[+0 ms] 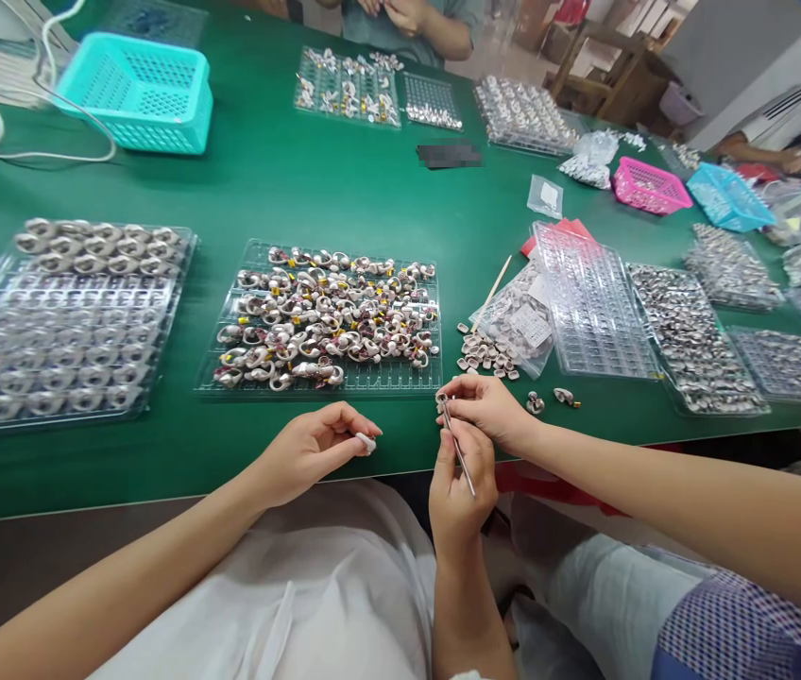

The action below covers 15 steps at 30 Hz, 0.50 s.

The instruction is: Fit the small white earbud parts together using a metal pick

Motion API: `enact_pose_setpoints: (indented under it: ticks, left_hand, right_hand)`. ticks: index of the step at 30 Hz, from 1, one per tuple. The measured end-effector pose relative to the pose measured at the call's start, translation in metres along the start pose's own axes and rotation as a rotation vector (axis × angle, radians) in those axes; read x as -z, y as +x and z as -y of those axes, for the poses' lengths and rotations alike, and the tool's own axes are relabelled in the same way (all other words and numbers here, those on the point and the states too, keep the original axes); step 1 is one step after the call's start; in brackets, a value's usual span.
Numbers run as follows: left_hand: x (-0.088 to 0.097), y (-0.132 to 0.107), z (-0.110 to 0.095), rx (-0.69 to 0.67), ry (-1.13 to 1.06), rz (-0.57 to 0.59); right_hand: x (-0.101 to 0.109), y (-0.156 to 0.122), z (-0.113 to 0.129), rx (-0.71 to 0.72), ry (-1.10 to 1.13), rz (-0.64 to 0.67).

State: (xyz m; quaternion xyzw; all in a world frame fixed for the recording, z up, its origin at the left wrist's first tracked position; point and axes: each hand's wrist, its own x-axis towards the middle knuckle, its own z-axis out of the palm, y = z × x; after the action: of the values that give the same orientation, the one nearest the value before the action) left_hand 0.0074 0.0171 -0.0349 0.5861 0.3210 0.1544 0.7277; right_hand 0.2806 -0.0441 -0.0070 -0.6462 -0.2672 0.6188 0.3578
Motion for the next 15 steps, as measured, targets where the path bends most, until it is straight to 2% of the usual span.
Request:
enact_pose_setpoints:
  ticks: [15]
  left_hand:
    - [-0.0014,0.0005,-0.0039,0.017,0.009,-0.008]
  right_hand:
    - [0.0019,0.0029,-0.0031,0.015,0.008,0.011]
